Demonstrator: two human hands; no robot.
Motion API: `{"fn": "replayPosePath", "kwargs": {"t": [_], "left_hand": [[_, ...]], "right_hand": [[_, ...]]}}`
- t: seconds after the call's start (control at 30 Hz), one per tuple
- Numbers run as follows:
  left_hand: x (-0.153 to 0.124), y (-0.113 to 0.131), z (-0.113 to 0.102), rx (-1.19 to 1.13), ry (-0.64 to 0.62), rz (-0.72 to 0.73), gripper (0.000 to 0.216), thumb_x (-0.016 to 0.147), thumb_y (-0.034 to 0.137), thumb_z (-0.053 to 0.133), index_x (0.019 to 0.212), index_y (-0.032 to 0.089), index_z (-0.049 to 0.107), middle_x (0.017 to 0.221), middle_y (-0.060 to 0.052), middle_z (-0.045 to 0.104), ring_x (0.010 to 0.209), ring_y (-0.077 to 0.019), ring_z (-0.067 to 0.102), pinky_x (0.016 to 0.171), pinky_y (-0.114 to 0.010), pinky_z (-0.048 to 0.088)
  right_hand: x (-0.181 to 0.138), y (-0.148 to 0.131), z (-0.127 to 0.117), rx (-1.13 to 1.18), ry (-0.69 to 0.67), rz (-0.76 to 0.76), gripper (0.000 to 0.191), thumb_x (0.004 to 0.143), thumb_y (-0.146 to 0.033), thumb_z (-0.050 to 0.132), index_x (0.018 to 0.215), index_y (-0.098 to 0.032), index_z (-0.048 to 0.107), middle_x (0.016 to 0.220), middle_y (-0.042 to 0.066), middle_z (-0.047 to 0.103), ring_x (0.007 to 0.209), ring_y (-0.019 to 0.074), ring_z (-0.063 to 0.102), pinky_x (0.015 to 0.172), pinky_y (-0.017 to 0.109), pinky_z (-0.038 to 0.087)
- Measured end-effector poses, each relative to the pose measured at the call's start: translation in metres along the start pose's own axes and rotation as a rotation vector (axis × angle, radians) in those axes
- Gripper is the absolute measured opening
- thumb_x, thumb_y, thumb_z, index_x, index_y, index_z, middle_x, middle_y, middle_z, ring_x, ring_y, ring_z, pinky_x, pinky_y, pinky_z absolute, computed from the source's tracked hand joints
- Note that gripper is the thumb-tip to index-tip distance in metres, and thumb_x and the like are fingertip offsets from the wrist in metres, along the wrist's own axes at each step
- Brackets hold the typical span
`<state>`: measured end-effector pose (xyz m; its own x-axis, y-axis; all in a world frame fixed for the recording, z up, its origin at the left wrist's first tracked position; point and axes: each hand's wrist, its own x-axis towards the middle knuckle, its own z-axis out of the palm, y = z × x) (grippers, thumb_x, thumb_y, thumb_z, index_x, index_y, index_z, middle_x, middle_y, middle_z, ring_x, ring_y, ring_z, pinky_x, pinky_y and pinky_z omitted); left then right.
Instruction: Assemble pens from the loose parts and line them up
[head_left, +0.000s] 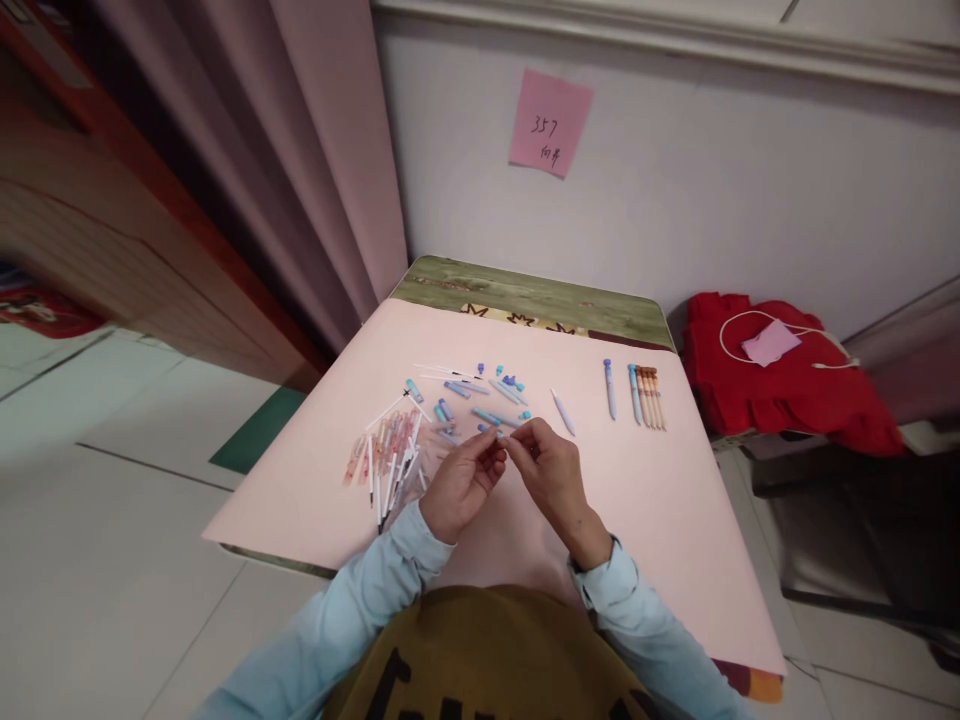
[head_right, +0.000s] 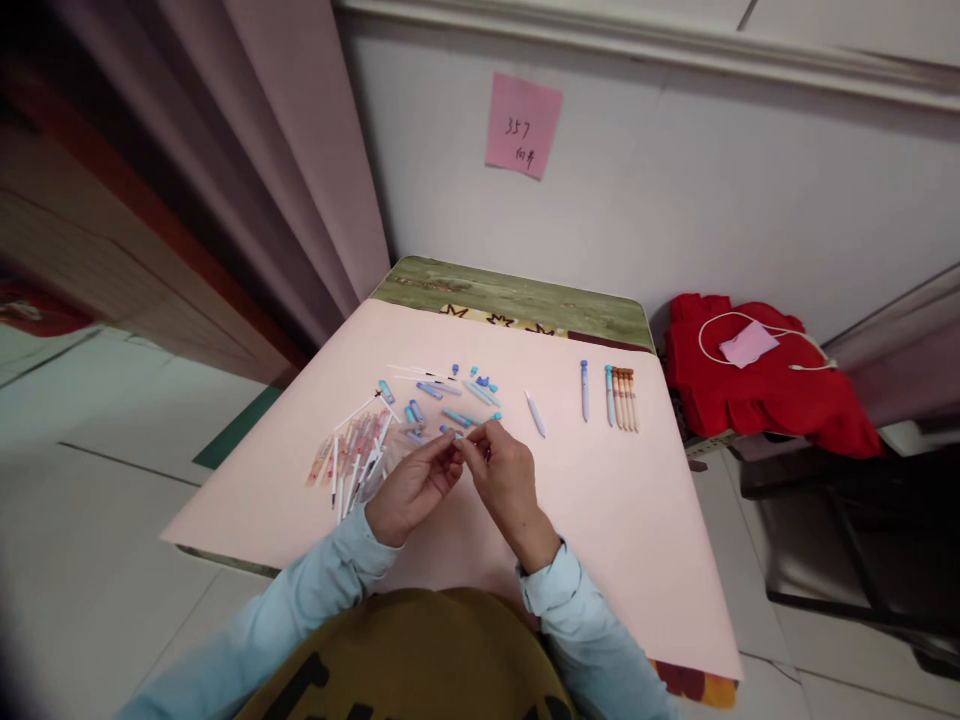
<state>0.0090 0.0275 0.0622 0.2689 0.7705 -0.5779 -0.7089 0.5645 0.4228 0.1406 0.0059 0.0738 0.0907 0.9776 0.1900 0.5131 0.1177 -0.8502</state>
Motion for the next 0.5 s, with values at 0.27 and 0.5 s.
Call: {"fn": "replayPosePath", "kwargs": {"t": [0.27,0.5], "left_hand": [[-0.003,0.015,0.001,-0.062,0.001,-0.023,0.013,0.09,0.012,0.058,0.08,0.009,0.065,0.072,-0.005,0.065,0.057,-0.0065,0.058,0.048,-0.013,0.048],[-0.011,0.009,0.005,0.038,0.002,0.13,0.004,0.081,0.011,0.07,0.082,0.01,0.067,0.073,-0.003,0.066,0.063,-0.008,0.063,0.057,-0.015,0.052]], "right_hand": [[0.002,0.033,-0.005,0.769,0.033,0.454,0.013,0.075,-0.023,0.062,0.087,-0.021,0.058,0.094,0.005,0.069,0.081,0.0151,0.066,0.075,0.03,0.054],[-0.01,0.041,0.005,1.016,0.022,0.616,0.021,0.075,-0.028,0.075,0.088,-0.017,0.062,0.086,0.008,0.074,0.082,0.0166,0.072,0.082,0.03,0.058]]}}
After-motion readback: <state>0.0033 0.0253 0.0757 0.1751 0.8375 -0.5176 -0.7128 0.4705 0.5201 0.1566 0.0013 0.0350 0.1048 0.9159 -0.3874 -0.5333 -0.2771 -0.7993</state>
